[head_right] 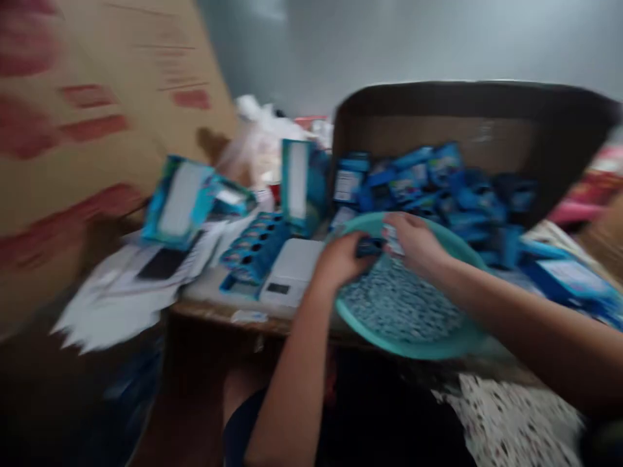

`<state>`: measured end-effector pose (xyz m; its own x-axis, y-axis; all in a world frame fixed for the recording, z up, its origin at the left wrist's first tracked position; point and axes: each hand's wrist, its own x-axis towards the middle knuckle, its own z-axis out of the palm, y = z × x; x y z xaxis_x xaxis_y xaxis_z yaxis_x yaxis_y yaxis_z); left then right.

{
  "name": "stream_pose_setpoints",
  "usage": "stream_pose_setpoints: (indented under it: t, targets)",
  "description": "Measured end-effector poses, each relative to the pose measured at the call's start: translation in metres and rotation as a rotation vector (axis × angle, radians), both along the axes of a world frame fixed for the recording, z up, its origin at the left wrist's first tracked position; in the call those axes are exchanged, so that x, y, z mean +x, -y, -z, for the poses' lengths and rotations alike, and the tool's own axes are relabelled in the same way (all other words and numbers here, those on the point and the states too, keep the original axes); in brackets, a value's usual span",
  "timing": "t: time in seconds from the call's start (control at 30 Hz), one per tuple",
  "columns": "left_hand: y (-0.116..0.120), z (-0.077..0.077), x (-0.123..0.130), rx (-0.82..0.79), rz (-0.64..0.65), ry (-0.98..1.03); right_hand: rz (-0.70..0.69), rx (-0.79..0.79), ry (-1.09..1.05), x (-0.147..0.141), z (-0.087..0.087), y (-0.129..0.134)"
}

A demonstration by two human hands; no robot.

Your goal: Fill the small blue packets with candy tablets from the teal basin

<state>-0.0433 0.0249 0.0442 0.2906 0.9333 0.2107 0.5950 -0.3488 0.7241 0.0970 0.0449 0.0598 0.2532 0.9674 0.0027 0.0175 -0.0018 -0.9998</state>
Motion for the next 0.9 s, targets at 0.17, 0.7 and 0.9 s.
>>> stream_pose_setpoints:
  t: [0.17, 0.7, 0.9]
  targets:
    - [-0.029, 0.004, 0.005, 0.003, 0.046, -0.187, 0.13, 0.016, -0.234, 0.029, 0.002, -0.038]
    - [-0.028, 0.005, 0.0, -0.057, 0.074, -0.204, -0.044, 0.07, -0.432, 0.013, 0.022, -0.034]
    - [-0.03, 0.006, -0.004, -0.095, 0.076, -0.175, -0.03, 0.101, -0.438, 0.009, 0.023, -0.037]
